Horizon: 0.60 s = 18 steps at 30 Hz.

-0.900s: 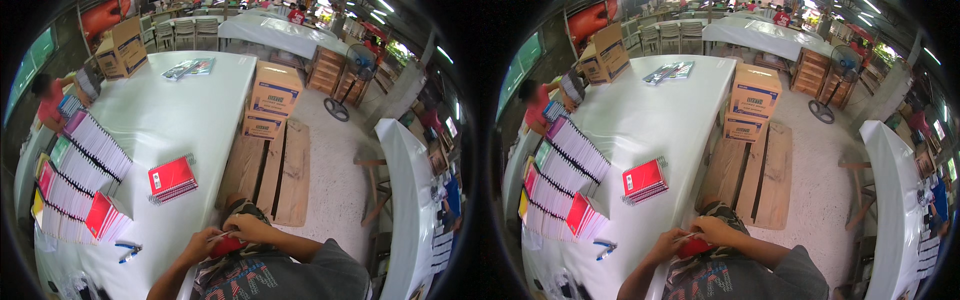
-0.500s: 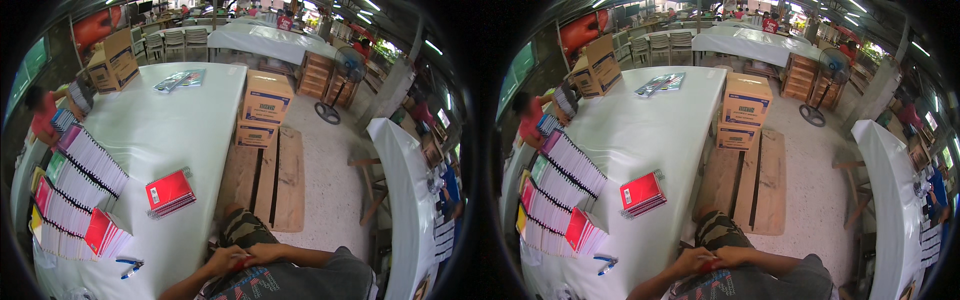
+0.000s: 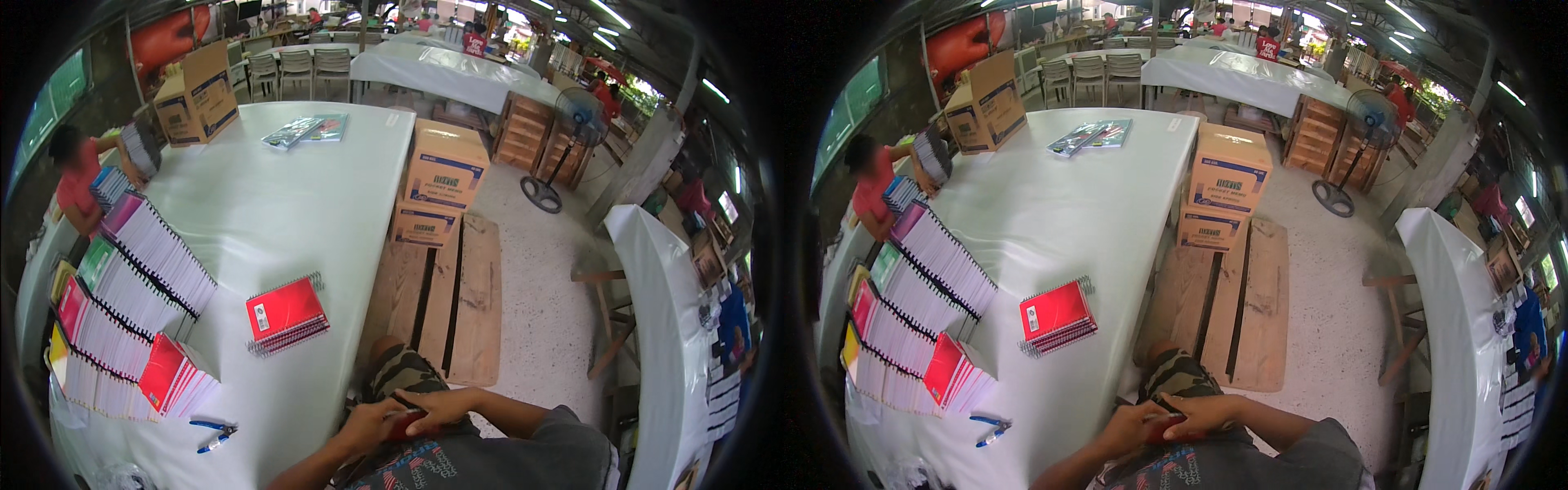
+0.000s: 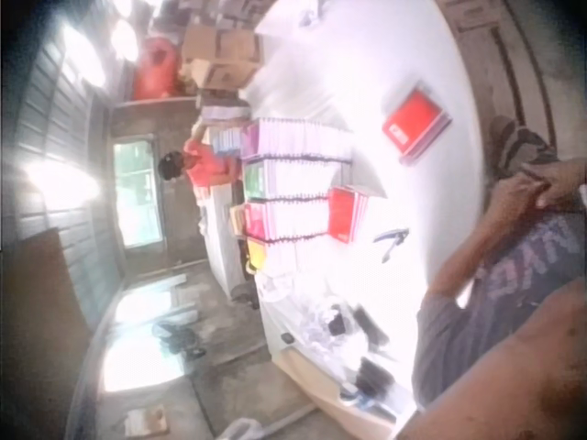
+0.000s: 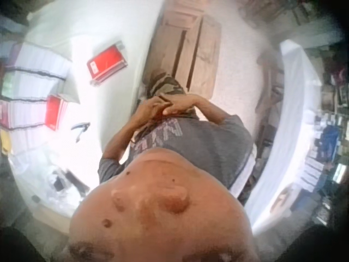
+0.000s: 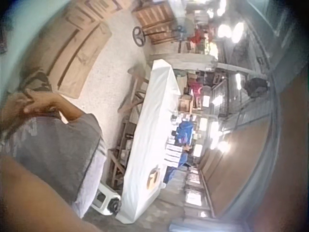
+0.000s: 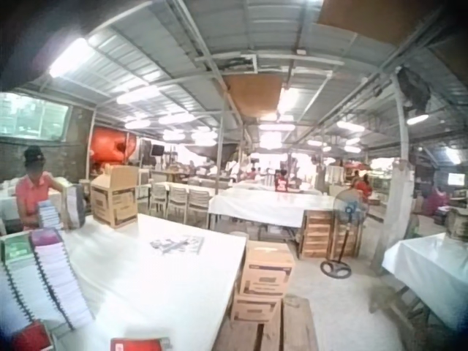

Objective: The person assembles notebooks by picking up small red covers, inserting spiral bindings into the pre-punched holes, and then stacking the completed notebooks onto a larger pile on a table.

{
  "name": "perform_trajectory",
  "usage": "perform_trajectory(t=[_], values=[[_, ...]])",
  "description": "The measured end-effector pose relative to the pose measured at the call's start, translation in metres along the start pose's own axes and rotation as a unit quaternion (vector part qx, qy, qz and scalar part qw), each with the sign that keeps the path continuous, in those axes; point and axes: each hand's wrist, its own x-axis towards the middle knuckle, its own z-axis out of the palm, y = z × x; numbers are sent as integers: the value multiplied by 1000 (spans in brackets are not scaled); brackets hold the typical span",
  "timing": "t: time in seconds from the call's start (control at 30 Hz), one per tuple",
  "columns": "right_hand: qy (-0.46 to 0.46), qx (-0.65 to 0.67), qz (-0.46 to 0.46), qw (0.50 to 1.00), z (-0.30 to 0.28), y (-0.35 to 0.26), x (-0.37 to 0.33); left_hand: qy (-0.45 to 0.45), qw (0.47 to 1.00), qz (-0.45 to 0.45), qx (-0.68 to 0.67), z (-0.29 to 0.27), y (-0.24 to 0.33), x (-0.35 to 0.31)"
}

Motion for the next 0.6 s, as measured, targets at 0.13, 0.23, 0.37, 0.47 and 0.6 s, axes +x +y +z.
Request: perform_trajectory(t=[0.13, 0.23, 0.37, 0.47, 0.6], values=[[102, -34, -95, 990, -2, 22, 16, 22, 998, 15, -49, 2, -12, 4], [203, -116, 30, 972, -4, 0, 7, 38, 999, -8, -34, 8, -25, 7], [215, -88, 85, 969, 1, -5, 7, 3, 999, -24, 35, 12, -37, 11], [203, -200, 12, 959, 9, 21, 13, -19, 998, -13, 52, 23, -52, 13], [-12, -154, 27, 988, 9, 29, 11, -36, 990, 135, 7, 40, -39, 8]])
